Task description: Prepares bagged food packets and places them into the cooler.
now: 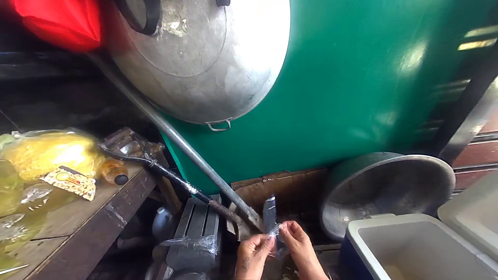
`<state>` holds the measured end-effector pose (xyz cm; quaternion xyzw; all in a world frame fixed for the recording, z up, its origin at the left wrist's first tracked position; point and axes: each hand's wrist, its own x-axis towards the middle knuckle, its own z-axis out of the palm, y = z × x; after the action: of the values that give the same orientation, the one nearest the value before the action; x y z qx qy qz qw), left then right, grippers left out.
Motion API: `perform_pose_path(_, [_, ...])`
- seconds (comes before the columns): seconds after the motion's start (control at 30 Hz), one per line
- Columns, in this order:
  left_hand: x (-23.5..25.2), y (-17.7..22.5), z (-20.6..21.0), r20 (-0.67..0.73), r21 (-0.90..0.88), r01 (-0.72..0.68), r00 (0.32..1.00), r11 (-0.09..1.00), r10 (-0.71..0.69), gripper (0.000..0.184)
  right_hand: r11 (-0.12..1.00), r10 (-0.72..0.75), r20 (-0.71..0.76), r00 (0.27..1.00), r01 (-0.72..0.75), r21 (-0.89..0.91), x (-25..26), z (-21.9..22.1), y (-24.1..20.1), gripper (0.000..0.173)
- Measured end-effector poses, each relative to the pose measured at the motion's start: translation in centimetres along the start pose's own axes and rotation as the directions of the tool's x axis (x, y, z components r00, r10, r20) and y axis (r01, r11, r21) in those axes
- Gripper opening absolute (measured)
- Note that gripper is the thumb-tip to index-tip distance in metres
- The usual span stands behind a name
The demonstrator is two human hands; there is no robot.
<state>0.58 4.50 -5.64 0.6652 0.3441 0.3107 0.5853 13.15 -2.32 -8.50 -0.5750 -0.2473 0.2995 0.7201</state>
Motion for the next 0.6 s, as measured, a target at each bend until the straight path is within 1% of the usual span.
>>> perform_pose_path(0.03, [-0.4,0.6,0.1,0.115,-0.235,0.158,0.984,0.959,-0.134,0.022,0.998,-0.012,-0.022,1.0,0.01,-0.064,0.0,0.0,0.6,0.011])
perform_pose_path(0.07, [-0.5,0.8,0.0,0.2,-0.414,0.294,0.953,0.861,-0.23,0.032,0.994,0.008,-0.02,1.0,-0.01,-0.111,-0.4,0.2,1.1,0.012])
perform_pose_path(0.1, [-0.4,0.8,-0.2,0.246,-0.543,0.379,0.925,0.749,-0.289,0.041,0.992,0.079,0.005,0.997,-0.078,-0.1,-1.0,0.6,1.3,0.013])
perform_pose_path(0.13, [-0.2,0.7,-0.4,0.274,-0.649,0.42,0.907,0.634,-0.32,0.047,0.979,0.202,0.043,0.978,-0.202,-0.014,-1.5,1.1,1.1,0.014])
perform_pose_path(0.17, [0.1,0.3,-0.7,0.319,-0.742,0.442,0.894,0.504,-0.315,0.053,0.924,0.346,0.104,0.932,-0.358,0.133,-1.8,1.4,0.7,0.018])
perform_pose_path(0.2, [0.3,-0.1,-1.0,0.382,-0.795,0.466,0.882,0.389,-0.276,0.056,0.819,0.463,0.194,0.865,-0.501,0.28,-1.7,1.3,0.2,0.023])
perform_pose_path(0.23, [0.3,-0.5,-1.3,0.437,-0.804,0.493,0.869,0.332,-0.232,0.058,0.703,0.522,0.287,0.803,-0.595,0.389,-1.6,1.0,-0.3,0.029])
perform_pose_path(0.27, [0.2,-0.7,-1.4,0.467,-0.797,0.507,0.862,0.328,-0.198,0.06,0.612,0.521,0.377,0.766,-0.643,0.46,-1.5,0.6,-1.0,0.037])
perform_pose_path(0.3, [0.2,-0.6,-1.5,0.465,-0.795,0.496,0.868,0.35,-0.174,0.062,0.571,0.477,0.462,0.748,-0.663,0.484,-1.5,0.2,-1.4,0.043])
perform_pose_path(0.33, [0.1,-0.4,-1.4,0.455,-0.807,0.472,0.88,0.354,-0.136,0.064,0.565,0.408,0.534,0.741,-0.664,0.489,-1.4,-0.2,-1.7,0.047])
perform_pose_path(0.37, [0.1,-0.3,-1.5,0.459,-0.823,0.456,0.885,0.338,-0.076,0.064,0.591,0.347,0.574,0.742,-0.648,0.481,-1.3,-0.4,-1.7,0.05])
perform_pose_path(0.4, [0.0,-0.4,-1.5,0.477,-0.834,0.456,0.879,0.312,-0.008,0.061,0.643,0.308,0.574,0.758,-0.611,0.461,-0.9,-0.6,-1.5,0.051])
perform_pose_path(0.43, [0.0,-0.5,-1.7,0.505,-0.834,0.469,0.861,0.29,0.058,0.058,0.72,0.303,0.521,0.798,-0.55,0.424,-0.5,-0.9,-1.1,0.051])
perform_pose_path(0.47, [0.1,-0.6,-1.9,0.534,-0.827,0.491,0.839,0.273,0.107,0.054,0.801,0.324,0.414,0.85,-0.48,0.358,0.1,-0.9,-0.6,0.048])
perform_pose_path(0.5, [0.1,-0.6,-2.0,0.562,-0.816,0.519,0.815,0.256,0.14,0.052,0.847,0.366,0.32,0.874,-0.455,0.274,0.5,-1.1,0.2,0.046])
perform_pose_path(0.53, [0.0,-0.5,-2.0,0.587,-0.803,0.544,0.794,0.245,0.161,0.051,0.839,0.43,0.315,0.846,-0.503,0.207,0.7,-1.4,0.8,0.052])
perform_pose_path(0.57, [-0.1,-0.4,-2.0,0.604,-0.792,0.56,0.777,0.243,0.176,0.049,0.81,0.497,0.371,0.785,-0.572,0.127,0.6,-1.7,1.2,0.065])
perform_pose_path(0.6, [-0.2,-0.3,-2.0,0.614,-0.784,0.567,0.768,0.251,0.182,0.047,0.763,0.561,0.427,0.709,-0.643,0.065,0.2,-1.8,1.3,0.07])
